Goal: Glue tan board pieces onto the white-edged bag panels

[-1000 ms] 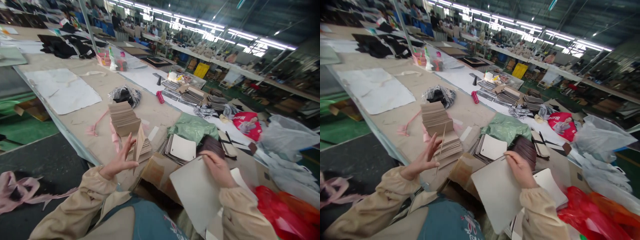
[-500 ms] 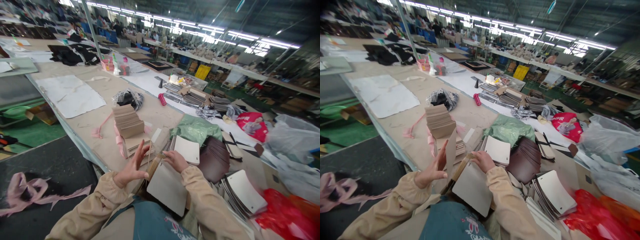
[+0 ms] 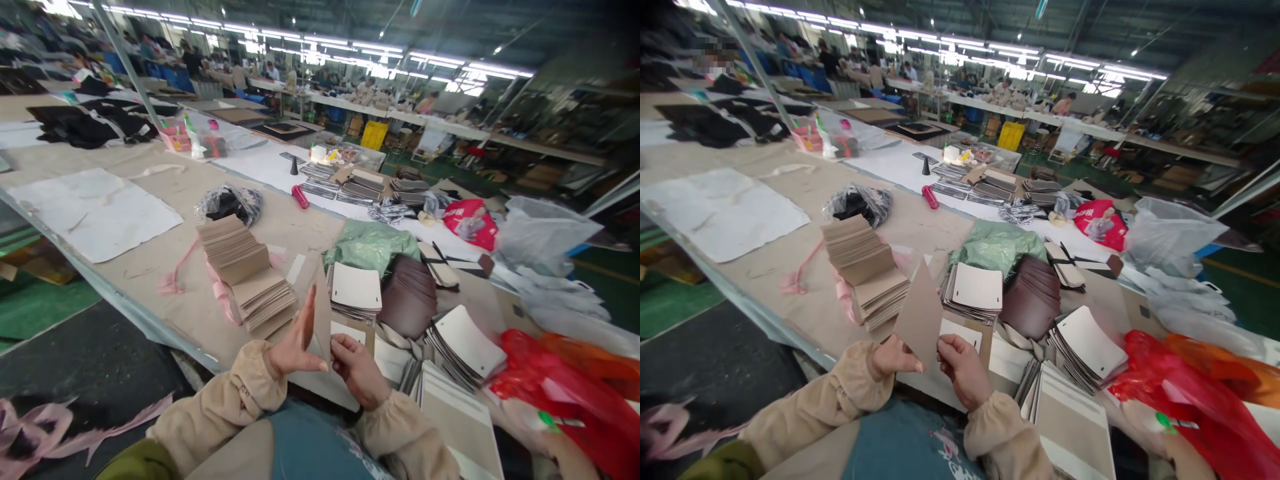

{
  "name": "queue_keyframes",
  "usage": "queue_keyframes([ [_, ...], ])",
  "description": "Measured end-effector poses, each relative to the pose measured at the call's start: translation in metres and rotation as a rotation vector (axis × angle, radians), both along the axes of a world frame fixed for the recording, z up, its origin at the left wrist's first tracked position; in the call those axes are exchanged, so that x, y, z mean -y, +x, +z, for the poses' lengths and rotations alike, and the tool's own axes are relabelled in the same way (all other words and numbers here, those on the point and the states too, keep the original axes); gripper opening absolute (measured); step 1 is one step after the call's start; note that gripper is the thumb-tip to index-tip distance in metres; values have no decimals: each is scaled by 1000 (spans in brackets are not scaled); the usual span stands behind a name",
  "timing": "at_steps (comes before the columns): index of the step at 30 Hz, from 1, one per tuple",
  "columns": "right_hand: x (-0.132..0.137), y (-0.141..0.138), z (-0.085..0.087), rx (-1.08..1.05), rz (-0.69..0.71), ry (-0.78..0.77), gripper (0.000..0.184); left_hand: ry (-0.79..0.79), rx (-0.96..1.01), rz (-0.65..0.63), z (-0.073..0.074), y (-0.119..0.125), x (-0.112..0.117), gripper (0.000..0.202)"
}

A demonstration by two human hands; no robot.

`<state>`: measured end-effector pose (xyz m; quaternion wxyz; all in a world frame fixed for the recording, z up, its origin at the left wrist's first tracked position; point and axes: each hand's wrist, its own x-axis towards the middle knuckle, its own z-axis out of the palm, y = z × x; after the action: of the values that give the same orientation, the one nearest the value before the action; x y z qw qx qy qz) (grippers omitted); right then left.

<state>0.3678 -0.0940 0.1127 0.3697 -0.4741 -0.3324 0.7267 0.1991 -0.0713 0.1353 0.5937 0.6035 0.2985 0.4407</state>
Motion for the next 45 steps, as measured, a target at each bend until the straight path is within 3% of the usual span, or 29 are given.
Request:
queue_keyframes([
  [5,12,12,0,-166,-98,-69,38,-80,-45,-133,0,11,5,96],
  [9,19,37,-2,-218,-221,-47,36,-182,-124,-131,-14,11,9,78],
  [11,22,57,-5,-184,-349,-19,36,-221,-145,-9,-26,3,10,77],
  [14,30,91,-13,-59,-525,13,38,-287,-283,278,-43,-19,11,82],
  [16,36,106,-19,0,-575,16,39,-270,-473,383,-48,-36,14,60],
  [18,42,112,-26,33,-562,-6,43,-185,-661,398,-47,-48,17,42],
  [21,47,106,-35,62,-481,-53,45,-90,-808,356,-41,-52,20,44],
  [26,44,89,-44,126,-369,-67,46,-51,-925,240,-39,-41,19,38],
  [33,34,80,-51,241,-296,-57,52,-83,-1069,183,-51,-40,13,30],
  [45,23,77,-65,741,-177,27,45,-116,-1189,123,-63,-40,9,26],
])
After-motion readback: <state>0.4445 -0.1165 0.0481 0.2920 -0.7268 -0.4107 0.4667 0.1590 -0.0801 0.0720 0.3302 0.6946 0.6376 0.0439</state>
